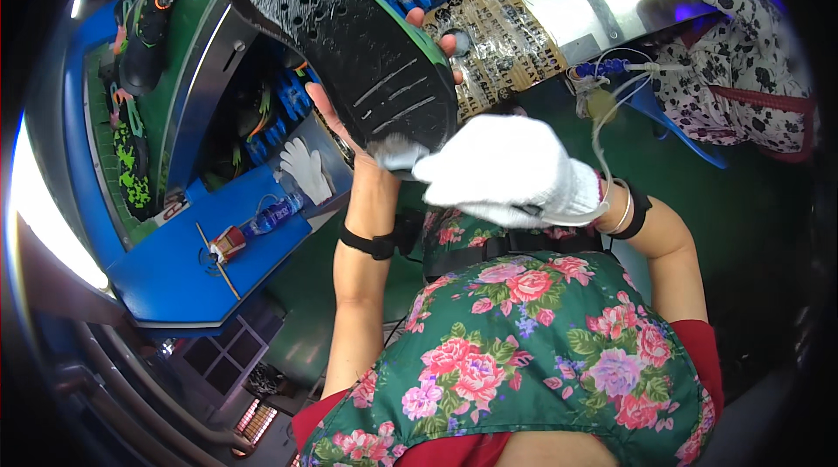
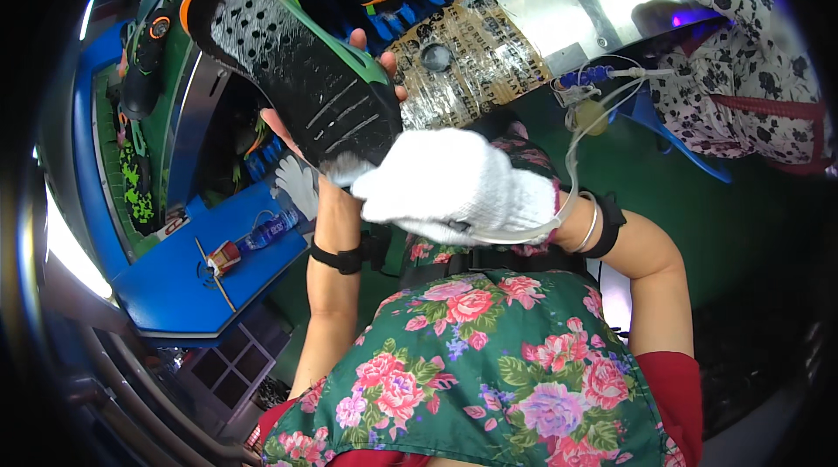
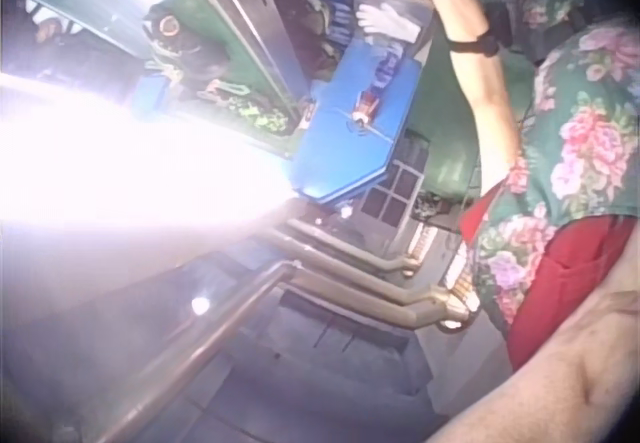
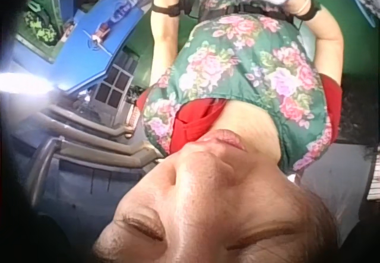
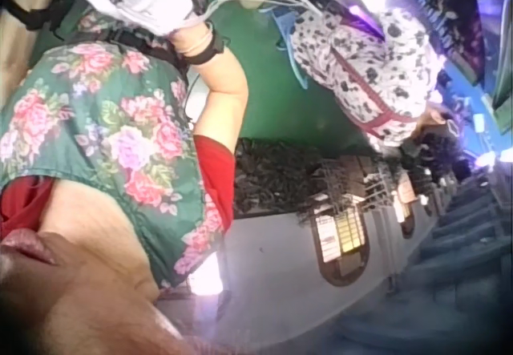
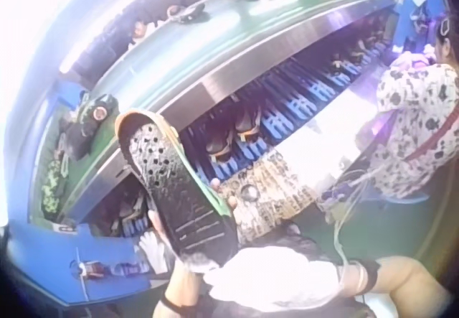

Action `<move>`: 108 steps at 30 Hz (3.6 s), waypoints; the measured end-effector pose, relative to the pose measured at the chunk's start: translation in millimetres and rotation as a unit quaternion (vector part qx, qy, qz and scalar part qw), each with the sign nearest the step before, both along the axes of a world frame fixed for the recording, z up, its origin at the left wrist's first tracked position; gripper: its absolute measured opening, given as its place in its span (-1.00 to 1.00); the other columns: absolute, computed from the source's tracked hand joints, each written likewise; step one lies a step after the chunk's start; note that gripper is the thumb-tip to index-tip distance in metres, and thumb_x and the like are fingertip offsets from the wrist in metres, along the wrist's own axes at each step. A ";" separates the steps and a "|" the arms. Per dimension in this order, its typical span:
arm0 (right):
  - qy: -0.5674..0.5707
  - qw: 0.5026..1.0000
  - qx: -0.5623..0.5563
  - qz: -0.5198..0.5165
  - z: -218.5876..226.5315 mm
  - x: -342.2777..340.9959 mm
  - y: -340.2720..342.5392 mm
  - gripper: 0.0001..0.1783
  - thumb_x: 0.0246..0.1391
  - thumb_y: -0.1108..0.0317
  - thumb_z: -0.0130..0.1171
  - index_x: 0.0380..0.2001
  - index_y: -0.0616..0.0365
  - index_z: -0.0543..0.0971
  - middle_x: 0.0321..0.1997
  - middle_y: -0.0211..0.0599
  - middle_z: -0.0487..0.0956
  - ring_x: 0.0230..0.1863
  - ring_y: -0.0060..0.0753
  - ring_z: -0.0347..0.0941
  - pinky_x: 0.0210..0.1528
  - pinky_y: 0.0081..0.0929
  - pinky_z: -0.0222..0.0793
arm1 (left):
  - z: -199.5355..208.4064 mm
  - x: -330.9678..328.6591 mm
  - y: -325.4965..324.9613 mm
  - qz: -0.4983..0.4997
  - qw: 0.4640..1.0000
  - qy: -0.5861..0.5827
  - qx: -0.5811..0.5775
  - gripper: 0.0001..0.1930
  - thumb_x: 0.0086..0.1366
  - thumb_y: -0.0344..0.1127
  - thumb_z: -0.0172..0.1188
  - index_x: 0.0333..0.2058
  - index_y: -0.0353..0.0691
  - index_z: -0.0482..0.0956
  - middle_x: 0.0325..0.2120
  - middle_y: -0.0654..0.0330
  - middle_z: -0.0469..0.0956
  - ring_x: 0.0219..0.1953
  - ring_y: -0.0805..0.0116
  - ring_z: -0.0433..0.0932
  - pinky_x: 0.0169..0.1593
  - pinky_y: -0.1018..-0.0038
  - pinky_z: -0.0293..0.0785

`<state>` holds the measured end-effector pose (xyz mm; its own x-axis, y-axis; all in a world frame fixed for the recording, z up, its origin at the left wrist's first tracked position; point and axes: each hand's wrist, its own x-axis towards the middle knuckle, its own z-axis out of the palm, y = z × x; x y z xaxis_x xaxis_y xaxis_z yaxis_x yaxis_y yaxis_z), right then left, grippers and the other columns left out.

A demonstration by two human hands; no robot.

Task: Applying glue or adhesive to the underside of shoe soles using a brush tool.

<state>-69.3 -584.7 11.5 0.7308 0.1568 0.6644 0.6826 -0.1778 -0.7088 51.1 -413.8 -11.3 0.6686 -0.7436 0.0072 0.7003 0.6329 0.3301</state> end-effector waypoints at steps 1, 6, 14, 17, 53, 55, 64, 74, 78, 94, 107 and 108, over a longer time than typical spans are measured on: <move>0.018 0.999 0.020 0.033 -0.8 -0.7 -1.6 -0.67 -0.05 0.44 0.48 -0.14 0.01 0.76 -0.12 -0.29 0.75 -0.20 -0.25 0.69 -0.16 -0.39 0.59 | 1.0 -1.0 2.0 0.002 1.000 0.007 -0.024 0.14 0.13 0.52 0.23 0.49 -0.07 0.04 0.47 -0.10 0.00 0.40 -0.30 0.15 0.26 -0.30 0.38; 0.101 0.989 0.105 0.017 -2.8 4.6 0.6 -0.82 -0.03 0.48 0.45 -0.29 0.05 0.77 -0.17 -0.27 0.76 -0.20 -0.25 0.70 -0.17 -0.38 0.59 | 5.7 1.6 9.8 -0.031 0.998 0.032 0.046 0.37 0.00 0.64 0.22 0.47 -0.31 -0.11 0.29 -0.42 0.19 0.18 -0.32 0.43 0.22 -0.05 0.53; 0.198 0.969 0.107 0.106 7.7 1.2 -1.4 -0.76 -0.05 0.42 0.48 -0.24 0.04 0.78 -0.22 -0.30 0.76 -0.21 -0.31 0.70 -0.12 -0.40 0.58 | 5.1 11.1 20.5 -0.096 0.994 0.025 0.047 0.26 0.08 0.59 0.20 0.42 -0.39 0.05 0.29 -0.18 0.26 0.12 -0.21 0.48 0.18 -0.03 0.57; 0.110 0.991 0.069 0.008 0.2 7.2 -4.5 -0.79 -0.03 0.44 0.44 -0.25 0.04 0.76 -0.18 -0.26 0.76 -0.18 -0.23 0.70 -0.16 -0.35 0.60 | 5.7 14.1 27.3 -0.161 0.985 0.066 0.012 0.14 0.20 0.49 0.11 0.47 -0.28 0.01 0.41 -0.28 0.11 0.30 -0.35 0.36 0.26 -0.16 0.46; 0.280 0.914 0.292 -0.016 30.7 7.6 -34.2 -0.87 -0.12 0.68 0.33 -0.43 0.32 0.70 -0.23 0.01 0.72 -0.23 -0.21 0.67 -0.18 -0.35 0.59 | 58.0 -28.6 100.4 0.041 0.997 -0.031 0.050 0.25 0.05 0.37 0.42 0.45 -0.34 -0.02 0.36 -0.37 0.09 0.17 -0.49 0.44 0.13 -0.24 0.55; 0.231 0.930 0.278 -0.072 18.7 4.7 -33.6 -0.81 -0.07 0.68 0.32 -0.30 0.35 0.71 -0.15 0.01 0.72 -0.20 -0.29 0.67 -0.13 -0.42 0.58 | 89.9 -3.3 137.1 -0.046 0.992 -0.114 0.011 0.32 -0.01 0.35 0.48 0.43 -0.42 -0.07 0.35 -0.40 0.07 0.11 -0.56 0.46 -0.03 -0.25 0.65; 0.419 0.820 0.389 0.018 -21.7 17.2 23.9 -0.74 0.00 0.67 0.33 -0.18 0.36 0.73 -0.13 -0.09 0.74 -0.18 -0.37 0.67 -0.08 -0.51 0.59 | 199.2 169.9 262.2 0.247 0.966 0.010 -0.074 0.04 0.32 0.34 0.15 0.49 -0.20 -0.10 0.47 -0.30 -0.16 0.42 -0.48 0.01 0.28 -0.13 0.45; 0.436 0.780 0.448 -0.003 -56.5 9.0 31.2 -0.77 0.00 0.63 0.33 -0.21 0.36 0.71 -0.12 0.04 0.73 -0.28 -0.39 0.67 -0.19 -0.51 0.61 | 118.5 173.7 299.4 0.681 0.482 -0.237 0.498 -0.15 0.21 -0.37 0.44 0.39 -0.23 0.13 -0.03 -0.06 0.44 0.06 0.08 0.49 0.13 0.13 0.51; 0.436 0.768 0.469 -0.026 -64.8 6.1 34.5 -0.78 0.00 0.64 0.31 -0.22 0.34 0.71 -0.10 0.02 0.73 -0.27 -0.40 0.66 -0.21 -0.53 0.61 | 131.3 220.4 345.1 0.546 0.203 -0.252 0.773 0.25 -0.07 -0.18 0.65 0.49 -0.12 -0.04 -0.04 0.01 0.47 -0.01 0.25 0.48 0.08 0.35 0.45; 0.302 0.650 0.692 -0.081 -29.9 -41.8 -60.8 -0.78 0.05 0.64 0.22 -0.20 0.35 0.70 -0.07 0.01 0.72 -0.21 -0.34 0.66 -0.14 -0.48 0.57 | 172.1 114.7 17.8 0.330 0.584 -0.522 0.527 -0.38 0.34 -0.50 0.19 0.36 -0.32 0.27 0.14 0.00 0.49 0.21 0.17 0.47 0.34 0.29 0.27; 0.174 0.576 0.762 -0.238 -10.4 -102.2 -234.2 -0.83 0.01 0.68 0.19 -0.32 0.32 0.70 -0.11 0.04 0.70 -0.16 -0.20 0.67 -0.19 -0.42 0.64 | 110.8 321.8 -517.8 -0.033 0.352 -0.756 0.550 -0.05 0.34 0.16 0.27 0.52 -0.05 -0.02 0.23 -0.23 0.40 0.25 -0.01 0.46 0.31 0.21 0.34; 0.176 0.596 0.736 -0.270 -12.8 -102.1 -244.7 -0.83 0.01 0.68 0.19 -0.32 0.32 0.69 -0.12 0.05 0.70 -0.17 -0.21 0.67 -0.19 -0.42 0.64 | 100.4 342.7 -546.3 -0.032 0.321 -0.757 0.569 0.01 0.33 0.24 0.23 0.53 -0.04 -0.12 0.24 -0.28 0.38 0.27 -0.09 0.44 0.32 0.17 0.32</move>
<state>-171.5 -829.4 -1.3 0.5450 -0.7276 -0.4166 0.5708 0.6859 -0.4513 393.8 -960.1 89.1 0.5225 -0.8526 -0.0123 -0.8074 -0.4994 0.3141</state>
